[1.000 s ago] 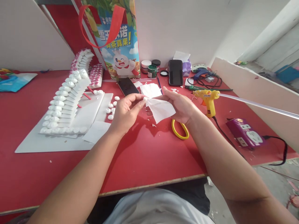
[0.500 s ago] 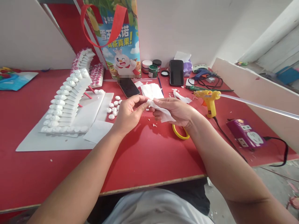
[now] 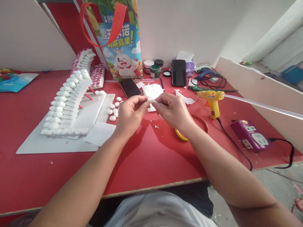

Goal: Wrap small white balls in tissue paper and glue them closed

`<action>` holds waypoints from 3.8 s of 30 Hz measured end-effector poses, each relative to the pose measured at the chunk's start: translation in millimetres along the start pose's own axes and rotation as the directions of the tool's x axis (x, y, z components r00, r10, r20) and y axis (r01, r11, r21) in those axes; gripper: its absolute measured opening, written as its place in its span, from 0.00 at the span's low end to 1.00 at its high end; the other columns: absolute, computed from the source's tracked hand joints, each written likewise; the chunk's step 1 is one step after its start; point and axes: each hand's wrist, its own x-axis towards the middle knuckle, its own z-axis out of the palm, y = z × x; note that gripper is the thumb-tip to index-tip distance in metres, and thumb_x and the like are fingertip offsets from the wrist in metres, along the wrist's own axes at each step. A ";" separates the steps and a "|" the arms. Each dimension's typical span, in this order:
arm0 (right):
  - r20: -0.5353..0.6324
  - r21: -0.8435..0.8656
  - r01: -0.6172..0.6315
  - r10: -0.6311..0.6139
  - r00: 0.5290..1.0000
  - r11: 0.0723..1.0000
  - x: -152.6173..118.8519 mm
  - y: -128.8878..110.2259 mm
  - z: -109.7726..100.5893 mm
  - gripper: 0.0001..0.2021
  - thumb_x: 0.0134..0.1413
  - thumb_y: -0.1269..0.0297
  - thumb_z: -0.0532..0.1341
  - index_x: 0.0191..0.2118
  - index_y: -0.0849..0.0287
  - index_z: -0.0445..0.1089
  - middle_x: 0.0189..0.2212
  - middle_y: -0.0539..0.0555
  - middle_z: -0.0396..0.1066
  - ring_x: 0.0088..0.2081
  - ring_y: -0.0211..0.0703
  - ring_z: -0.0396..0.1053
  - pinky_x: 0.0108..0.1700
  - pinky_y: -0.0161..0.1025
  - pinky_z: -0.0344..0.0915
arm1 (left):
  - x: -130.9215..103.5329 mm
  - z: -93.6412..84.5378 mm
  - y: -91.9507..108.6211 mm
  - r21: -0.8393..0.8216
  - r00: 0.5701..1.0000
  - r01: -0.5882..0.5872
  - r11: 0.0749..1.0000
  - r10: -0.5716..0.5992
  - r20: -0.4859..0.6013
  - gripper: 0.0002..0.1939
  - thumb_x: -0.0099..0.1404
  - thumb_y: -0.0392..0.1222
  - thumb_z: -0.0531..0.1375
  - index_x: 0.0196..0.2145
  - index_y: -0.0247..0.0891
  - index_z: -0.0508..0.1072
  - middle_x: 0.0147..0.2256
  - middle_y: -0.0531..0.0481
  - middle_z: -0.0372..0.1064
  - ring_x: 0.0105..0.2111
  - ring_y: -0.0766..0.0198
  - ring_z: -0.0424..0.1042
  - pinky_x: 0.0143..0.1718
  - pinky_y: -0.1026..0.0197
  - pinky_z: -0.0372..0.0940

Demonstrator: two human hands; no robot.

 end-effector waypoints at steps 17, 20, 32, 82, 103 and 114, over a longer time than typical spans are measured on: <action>-0.048 0.119 0.015 -0.009 0.999 0.993 -7.8 -6.7 2.5 0.10 0.61 0.66 0.60 0.27 0.58 0.68 0.21 0.48 0.70 0.24 0.36 0.62 0.31 0.37 0.56 | -8.9 8.6 -3.3 0.379 0.891 -0.421 0.824 0.455 0.001 0.13 0.73 0.47 0.59 0.41 0.42 0.82 0.39 0.46 0.79 0.40 0.59 0.75 0.46 0.56 0.69; 0.024 0.089 0.048 -0.050 0.998 0.995 -4.9 -2.8 -3.8 0.09 0.61 0.67 0.61 0.28 0.60 0.71 0.21 0.48 0.69 0.23 0.35 0.58 0.30 0.36 0.55 | -3.3 1.0 -5.2 0.148 0.970 -0.243 0.959 0.242 0.020 0.10 0.67 0.49 0.66 0.37 0.41 0.83 0.35 0.49 0.78 0.35 0.61 0.75 0.41 0.59 0.70; 0.035 0.051 -0.024 0.022 0.999 0.998 4.9 6.9 -7.5 0.20 0.67 0.55 0.59 0.26 0.61 0.72 0.23 0.51 0.72 0.25 0.35 0.64 0.30 0.36 0.58 | 3.2 -6.1 -2.6 0.005 0.989 -0.040 0.999 0.039 0.143 0.10 0.66 0.47 0.66 0.37 0.38 0.82 0.31 0.48 0.78 0.33 0.61 0.75 0.42 0.58 0.70; 0.449 0.538 -0.525 0.303 0.840 0.659 10.8 11.2 -6.7 0.09 0.49 0.66 0.74 0.29 0.64 0.75 0.27 0.56 0.80 0.22 0.38 0.75 0.27 0.33 0.74 | 5.7 -8.6 -11.3 0.096 0.987 0.019 0.995 -0.035 0.159 0.13 0.65 0.48 0.65 0.40 0.35 0.79 0.36 0.46 0.80 0.36 0.59 0.77 0.41 0.58 0.70; 0.087 0.366 -0.108 0.081 0.993 0.924 -4.4 -2.2 -0.2 0.10 0.59 0.60 0.63 0.30 0.59 0.70 0.23 0.49 0.75 0.19 0.35 0.70 0.25 0.33 0.65 | -2.3 -2.2 0.3 0.130 0.987 -0.157 0.979 0.152 0.046 0.11 0.66 0.50 0.67 0.38 0.41 0.83 0.33 0.49 0.77 0.34 0.61 0.75 0.42 0.59 0.70; 0.109 0.210 -0.097 0.075 0.991 0.973 -3.5 0.4 1.8 0.14 0.63 0.56 0.63 0.29 0.58 0.69 0.24 0.50 0.77 0.20 0.36 0.73 0.26 0.33 0.65 | 4.9 -10.6 -8.6 -0.002 0.975 -0.022 1.000 0.022 0.223 0.13 0.66 0.50 0.65 0.41 0.40 0.84 0.30 0.50 0.76 0.33 0.61 0.73 0.42 0.58 0.70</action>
